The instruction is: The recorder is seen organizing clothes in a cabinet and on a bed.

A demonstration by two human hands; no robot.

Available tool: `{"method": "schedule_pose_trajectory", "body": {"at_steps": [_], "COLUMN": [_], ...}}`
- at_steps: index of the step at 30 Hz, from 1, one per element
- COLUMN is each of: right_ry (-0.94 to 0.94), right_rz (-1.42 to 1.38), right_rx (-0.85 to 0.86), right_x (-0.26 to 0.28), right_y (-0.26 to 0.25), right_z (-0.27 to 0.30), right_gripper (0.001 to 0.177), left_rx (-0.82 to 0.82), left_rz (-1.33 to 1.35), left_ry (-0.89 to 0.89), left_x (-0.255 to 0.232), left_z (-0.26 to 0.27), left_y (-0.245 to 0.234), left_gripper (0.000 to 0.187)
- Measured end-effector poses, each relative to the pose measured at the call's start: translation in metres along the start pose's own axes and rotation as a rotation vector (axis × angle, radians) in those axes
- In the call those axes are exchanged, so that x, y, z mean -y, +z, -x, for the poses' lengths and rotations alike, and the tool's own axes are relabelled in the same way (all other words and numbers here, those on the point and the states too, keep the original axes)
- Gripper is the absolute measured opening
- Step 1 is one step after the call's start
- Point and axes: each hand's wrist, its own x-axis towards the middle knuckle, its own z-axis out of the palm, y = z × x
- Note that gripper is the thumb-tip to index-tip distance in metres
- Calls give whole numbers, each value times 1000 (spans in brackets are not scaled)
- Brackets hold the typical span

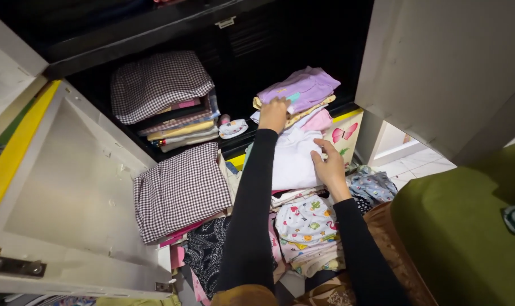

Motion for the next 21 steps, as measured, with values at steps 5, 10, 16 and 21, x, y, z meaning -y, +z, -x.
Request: {"method": "schedule_pose_trajectory", "body": {"at_steps": [5, 10, 16, 21], "right_ry": [-10, 29, 150, -122], "right_rz": [-8, -4, 17, -410], "right_rx": [4, 16, 24, -138], "right_x": [-4, 10, 14, -8], "right_y": [2, -3, -10, -10], "right_z": [-2, -1, -5, -20], "right_gripper": [38, 38, 42, 59], "left_rx": [-75, -389, -508, -641], "left_rz": [239, 381, 273, 535], "left_ry": [-178, -223, -273, -190], "left_x": [-5, -20, -48, -73], "left_z": [-17, -31, -44, -49], "left_y": [-34, -78, -156, -207], "left_gripper": [24, 23, 7, 16]}}
